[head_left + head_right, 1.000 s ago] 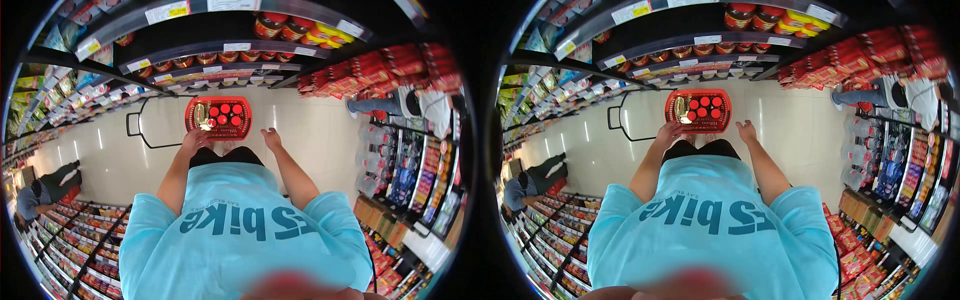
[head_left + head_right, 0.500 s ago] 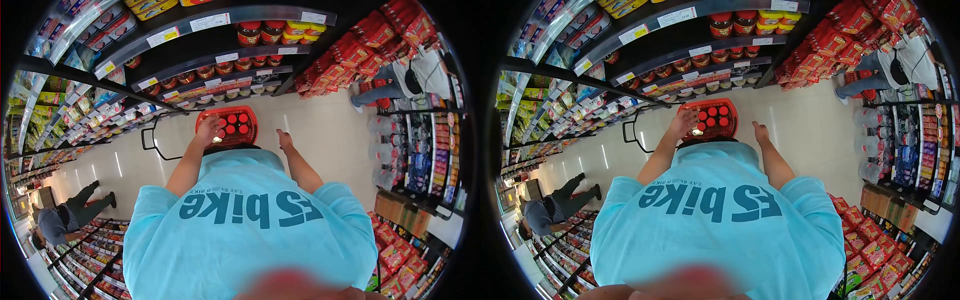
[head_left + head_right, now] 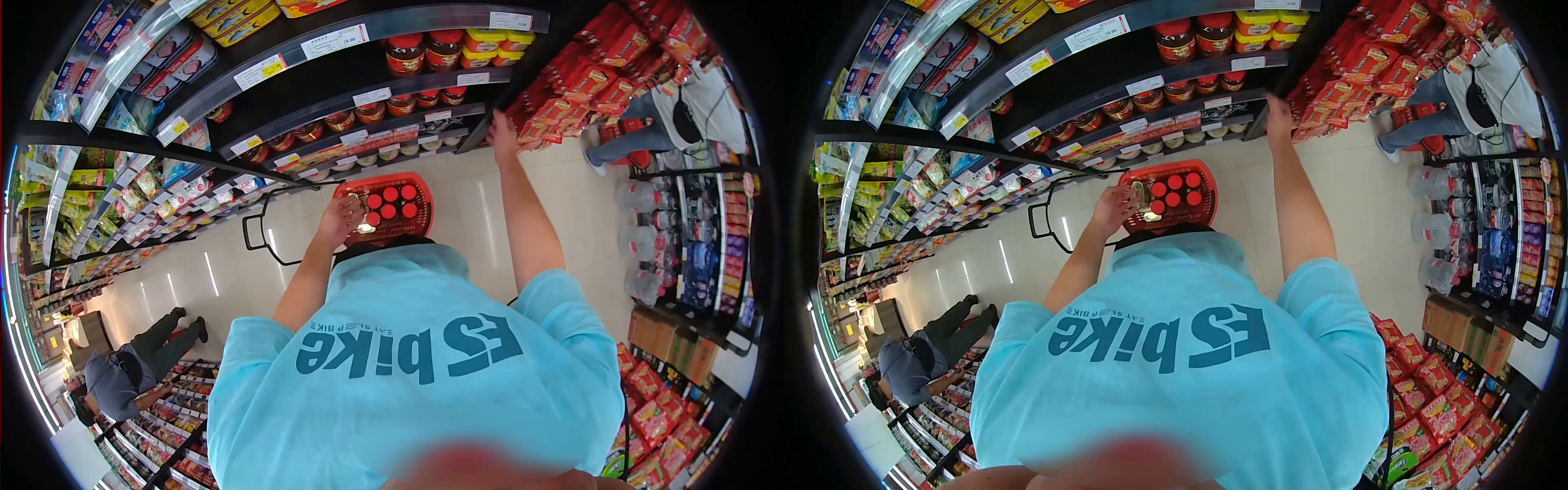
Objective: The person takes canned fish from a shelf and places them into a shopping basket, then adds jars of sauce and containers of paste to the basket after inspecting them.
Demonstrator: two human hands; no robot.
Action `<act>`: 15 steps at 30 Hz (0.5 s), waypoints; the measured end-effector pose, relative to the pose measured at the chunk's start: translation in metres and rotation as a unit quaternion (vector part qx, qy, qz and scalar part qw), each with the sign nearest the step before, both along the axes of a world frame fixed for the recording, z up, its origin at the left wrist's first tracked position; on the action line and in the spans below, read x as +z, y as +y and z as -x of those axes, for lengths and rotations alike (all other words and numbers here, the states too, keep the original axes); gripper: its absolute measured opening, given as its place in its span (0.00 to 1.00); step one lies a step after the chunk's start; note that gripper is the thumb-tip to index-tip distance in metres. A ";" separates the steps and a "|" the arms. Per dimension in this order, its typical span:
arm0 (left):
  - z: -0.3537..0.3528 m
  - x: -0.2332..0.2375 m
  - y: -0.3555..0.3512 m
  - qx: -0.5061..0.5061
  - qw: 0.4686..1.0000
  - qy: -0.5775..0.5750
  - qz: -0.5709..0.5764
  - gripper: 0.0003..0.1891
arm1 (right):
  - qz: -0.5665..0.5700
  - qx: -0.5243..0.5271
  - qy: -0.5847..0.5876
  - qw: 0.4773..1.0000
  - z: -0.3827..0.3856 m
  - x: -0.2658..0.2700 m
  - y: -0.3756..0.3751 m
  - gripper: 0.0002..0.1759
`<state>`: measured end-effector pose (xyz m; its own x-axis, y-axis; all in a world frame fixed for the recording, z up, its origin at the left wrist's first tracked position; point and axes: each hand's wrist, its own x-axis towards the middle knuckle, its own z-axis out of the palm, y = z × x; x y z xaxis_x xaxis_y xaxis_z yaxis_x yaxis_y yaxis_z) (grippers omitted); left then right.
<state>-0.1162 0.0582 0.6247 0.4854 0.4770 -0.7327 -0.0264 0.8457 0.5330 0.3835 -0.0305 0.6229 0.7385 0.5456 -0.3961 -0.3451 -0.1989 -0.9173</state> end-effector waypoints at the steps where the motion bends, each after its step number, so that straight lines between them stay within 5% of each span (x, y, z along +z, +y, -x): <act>1: 0.003 0.000 -0.001 -0.001 1.000 0.005 0.000 0.29 | -0.049 -0.035 -0.037 0.997 0.009 0.037 0.021 0.28; 2: 0.005 0.000 -0.002 -0.002 1.000 0.009 0.001 0.29 | -0.098 -0.069 -0.075 0.990 0.018 0.068 0.041 0.18; 10: 0.024 0.002 -0.009 0.042 0.999 0.027 0.010 0.29 | -0.101 0.024 -0.204 0.973 0.014 0.091 0.134 0.39; 13: 0.034 -0.007 -0.004 0.057 0.998 0.022 0.015 0.29 | -0.086 0.038 -0.250 0.964 0.050 0.139 0.127 0.42; 15: 0.037 -0.010 -0.002 0.065 0.997 0.022 0.019 0.29 | -0.099 0.027 -0.262 0.960 0.032 0.107 0.151 0.43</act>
<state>-0.1534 0.0559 0.6143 0.3890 0.5046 -0.7708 -0.1144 0.8567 0.5030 0.3519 0.1209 0.7295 0.7768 0.6146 0.1373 0.1799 -0.0077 -0.9836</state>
